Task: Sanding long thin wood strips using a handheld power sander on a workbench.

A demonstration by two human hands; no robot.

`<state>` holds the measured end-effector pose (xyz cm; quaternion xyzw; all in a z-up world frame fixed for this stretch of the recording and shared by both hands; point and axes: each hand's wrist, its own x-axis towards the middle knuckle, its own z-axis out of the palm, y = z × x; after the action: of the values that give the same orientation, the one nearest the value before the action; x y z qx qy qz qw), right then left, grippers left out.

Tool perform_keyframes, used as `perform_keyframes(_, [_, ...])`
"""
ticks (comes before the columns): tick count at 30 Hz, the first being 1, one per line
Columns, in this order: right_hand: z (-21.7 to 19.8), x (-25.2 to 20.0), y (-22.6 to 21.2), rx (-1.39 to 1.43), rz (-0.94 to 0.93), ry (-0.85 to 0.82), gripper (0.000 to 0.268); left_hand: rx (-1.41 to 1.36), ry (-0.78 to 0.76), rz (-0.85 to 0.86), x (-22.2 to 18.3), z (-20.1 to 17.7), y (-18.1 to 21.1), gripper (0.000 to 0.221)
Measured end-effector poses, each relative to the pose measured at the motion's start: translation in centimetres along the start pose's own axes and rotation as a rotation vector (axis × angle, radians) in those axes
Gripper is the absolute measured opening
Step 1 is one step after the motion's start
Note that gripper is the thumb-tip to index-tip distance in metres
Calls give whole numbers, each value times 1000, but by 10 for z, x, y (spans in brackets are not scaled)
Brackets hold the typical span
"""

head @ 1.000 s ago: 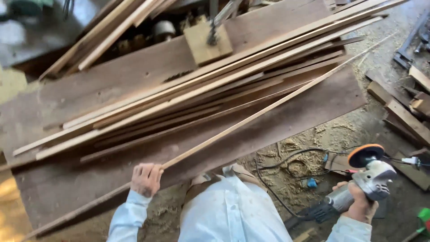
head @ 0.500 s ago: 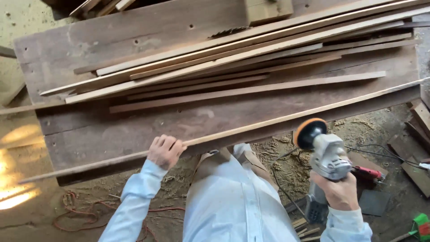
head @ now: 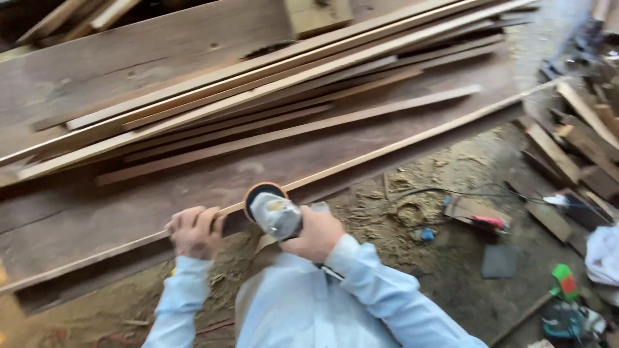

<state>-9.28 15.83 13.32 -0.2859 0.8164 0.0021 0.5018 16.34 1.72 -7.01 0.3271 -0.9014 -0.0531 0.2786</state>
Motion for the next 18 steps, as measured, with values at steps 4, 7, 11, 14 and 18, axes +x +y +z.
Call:
perform_keyframes(4, [-19, 18, 42, 20, 46, -14, 78, -47, 24, -21, 1, 0, 6, 22])
perform_keyframes(7, [-51, 14, 79, 264, 137, 154, 61, -77, -16, -74, -4, -2, 6, 20])
perform_keyframes(11, [-120, -2, 132, 562, 331, 281, 30, 25, -166, -110, -19, 8, -2, 23])
perform_keyframes(14, [-165, 2, 184, 694, 449, 340, 33, 40, -162, -113, -26, 8, -6, 22])
perform_keyframes(18, [-211, 31, 287, 747, 500, 513, 38, 43, -174, -114, -32, 12, -13, 28])
